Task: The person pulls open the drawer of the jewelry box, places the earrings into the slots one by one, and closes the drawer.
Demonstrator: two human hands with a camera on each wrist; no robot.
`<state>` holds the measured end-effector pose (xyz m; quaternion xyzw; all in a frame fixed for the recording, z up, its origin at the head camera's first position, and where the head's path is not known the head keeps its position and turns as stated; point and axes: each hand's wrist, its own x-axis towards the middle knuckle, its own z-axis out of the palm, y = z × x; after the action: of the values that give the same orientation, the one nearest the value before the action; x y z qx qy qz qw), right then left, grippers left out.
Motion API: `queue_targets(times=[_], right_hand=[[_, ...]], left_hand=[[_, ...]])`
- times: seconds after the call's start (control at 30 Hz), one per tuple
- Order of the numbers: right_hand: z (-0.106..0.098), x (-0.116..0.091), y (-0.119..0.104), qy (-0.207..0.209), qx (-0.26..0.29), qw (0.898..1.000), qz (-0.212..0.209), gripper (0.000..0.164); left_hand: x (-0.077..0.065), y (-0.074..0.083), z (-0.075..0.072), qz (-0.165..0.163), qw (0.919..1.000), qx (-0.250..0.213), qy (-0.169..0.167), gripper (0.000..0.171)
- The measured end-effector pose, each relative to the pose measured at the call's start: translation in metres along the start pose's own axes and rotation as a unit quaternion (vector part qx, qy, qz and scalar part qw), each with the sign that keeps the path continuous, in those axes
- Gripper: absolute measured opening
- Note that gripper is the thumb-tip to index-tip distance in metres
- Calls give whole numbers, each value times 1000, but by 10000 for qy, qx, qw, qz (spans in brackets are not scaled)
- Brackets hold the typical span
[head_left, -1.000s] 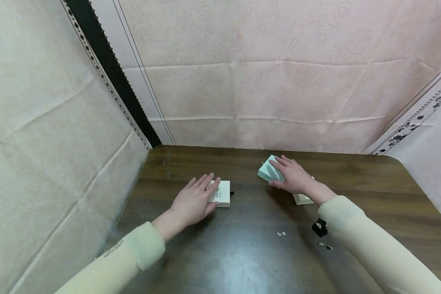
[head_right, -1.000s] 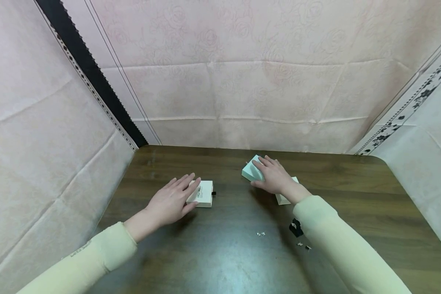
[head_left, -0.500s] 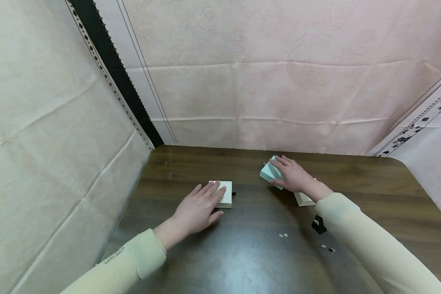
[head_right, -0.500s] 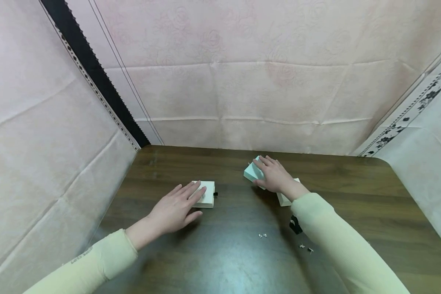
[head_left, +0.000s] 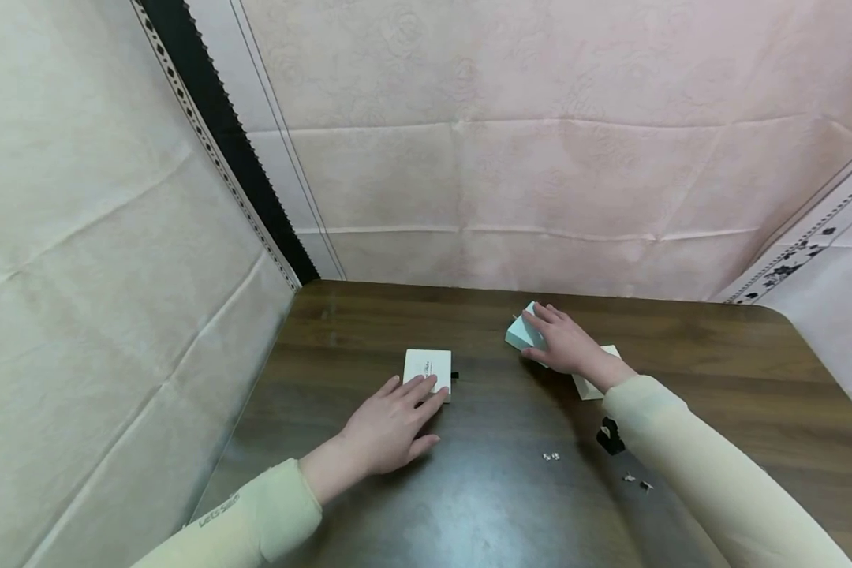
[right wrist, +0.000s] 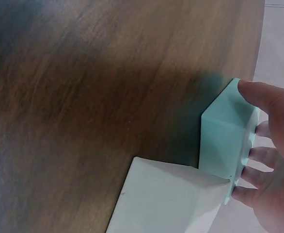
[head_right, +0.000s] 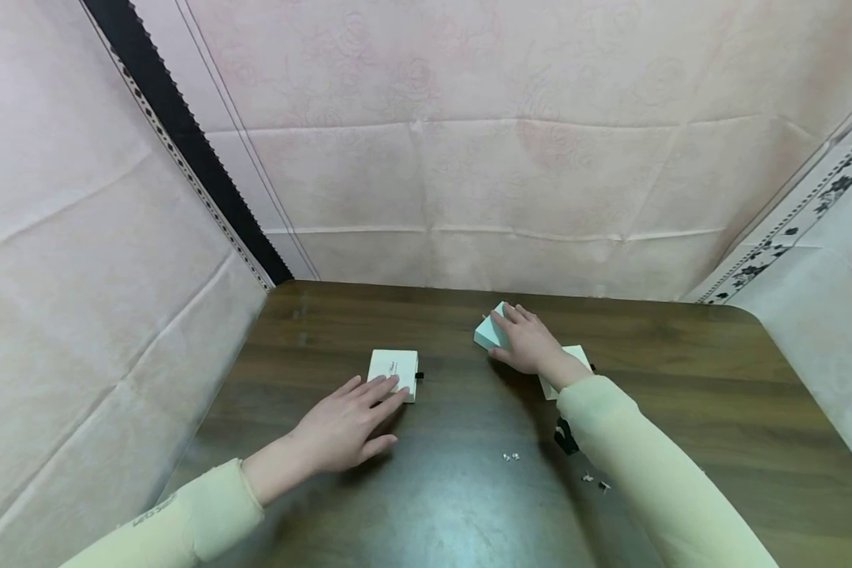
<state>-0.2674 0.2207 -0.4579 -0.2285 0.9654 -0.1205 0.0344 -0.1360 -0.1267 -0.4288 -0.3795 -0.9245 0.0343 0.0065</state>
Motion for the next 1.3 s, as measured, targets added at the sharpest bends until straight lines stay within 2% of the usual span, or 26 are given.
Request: queue_targets(times=[0.37,0.6,0.9,1.3], right_hand=[[4,-6,-10,168,-107,9991,-369,70],[8,-13,-20,117,-131,9970,-755,70],[9,-22,-28,56,-310,9905,-1337,68],[9,-35,-30,35,-596,9834,-1711,69]], left_hand=[[0,10,-17,91,9976,-560,-403,62],[1,14,-17,277,9947,-778,-620,55],[3,16,-18,320,9901,-1057,-864,50],[3,19,-24,79,9821,-1470,-1177,50]])
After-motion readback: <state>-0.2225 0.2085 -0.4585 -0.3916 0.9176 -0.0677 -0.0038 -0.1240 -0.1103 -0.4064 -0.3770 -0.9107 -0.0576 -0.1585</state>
